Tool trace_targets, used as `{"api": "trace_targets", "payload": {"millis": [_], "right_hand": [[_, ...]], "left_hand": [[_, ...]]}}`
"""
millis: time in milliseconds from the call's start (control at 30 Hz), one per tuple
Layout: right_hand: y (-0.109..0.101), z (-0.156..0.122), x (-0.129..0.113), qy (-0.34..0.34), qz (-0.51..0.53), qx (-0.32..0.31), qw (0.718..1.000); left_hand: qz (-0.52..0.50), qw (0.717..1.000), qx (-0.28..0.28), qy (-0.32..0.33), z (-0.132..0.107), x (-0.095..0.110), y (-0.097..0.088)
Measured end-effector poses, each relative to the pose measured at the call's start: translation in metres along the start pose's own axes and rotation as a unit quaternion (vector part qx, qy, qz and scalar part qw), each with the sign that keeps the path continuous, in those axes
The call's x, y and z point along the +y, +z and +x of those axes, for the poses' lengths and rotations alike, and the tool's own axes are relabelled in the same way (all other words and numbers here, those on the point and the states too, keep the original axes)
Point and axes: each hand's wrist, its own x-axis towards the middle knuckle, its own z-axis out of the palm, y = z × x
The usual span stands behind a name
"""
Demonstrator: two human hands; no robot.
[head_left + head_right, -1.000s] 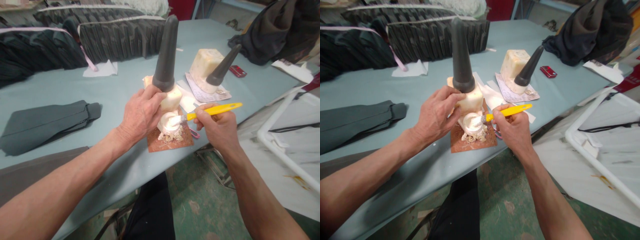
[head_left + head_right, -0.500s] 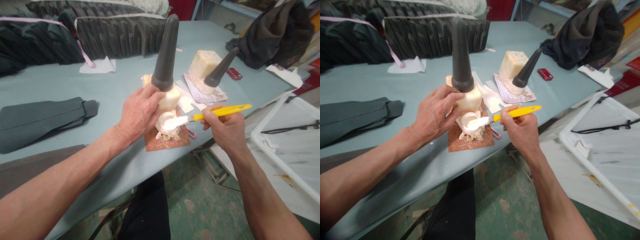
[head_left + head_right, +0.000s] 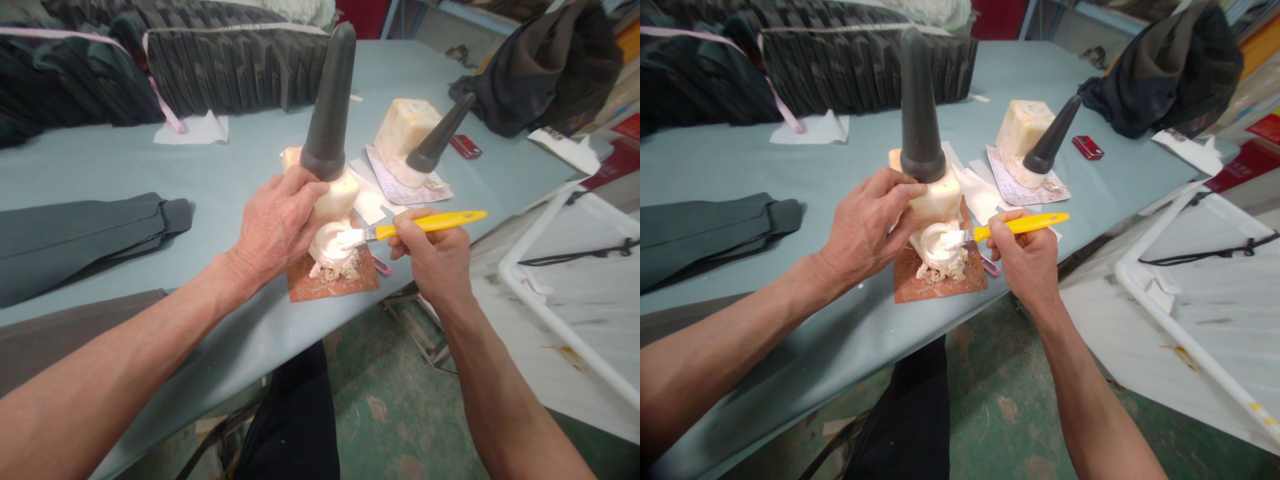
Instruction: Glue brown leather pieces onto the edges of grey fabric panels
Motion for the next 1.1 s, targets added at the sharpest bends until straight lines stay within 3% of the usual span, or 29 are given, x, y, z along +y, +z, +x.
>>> {"api": "trace_targets", "payload": {"millis": [300, 467, 667, 900, 1100], "right_hand": [[0.006, -0.011, -0.012, 0.028, -0.005, -0.006, 1.000], [0.013, -0.008, -0.004, 0.053, -0.009, 0.010, 0.999], [-0.002, -0.005, 0.006, 0.057, -0.021, 0.018, 0.998], [-0.013, -0.006, -0.005, 0.044, -0.045, 0.018, 0.998], [-0.007, -0.013, -0.023, 0.019, -0.042, -0.006, 0.999]], "left_hand": [[-0.014, 1.000, 0.008, -0.002, -0.001, 0.002, 0.000], [0.009, 1.000, 0.011, -0.008, 0.000, 0.004, 0.000], [0.014, 1.000, 0.003, -0.013, 0.000, 0.003, 0.000], [-0.010, 1.000, 0.005, -0.022, -0.001, 0.003, 0.001], [-0.025, 0.999, 0.007, -0.028, -0.001, 0.005, 0.001]]}}
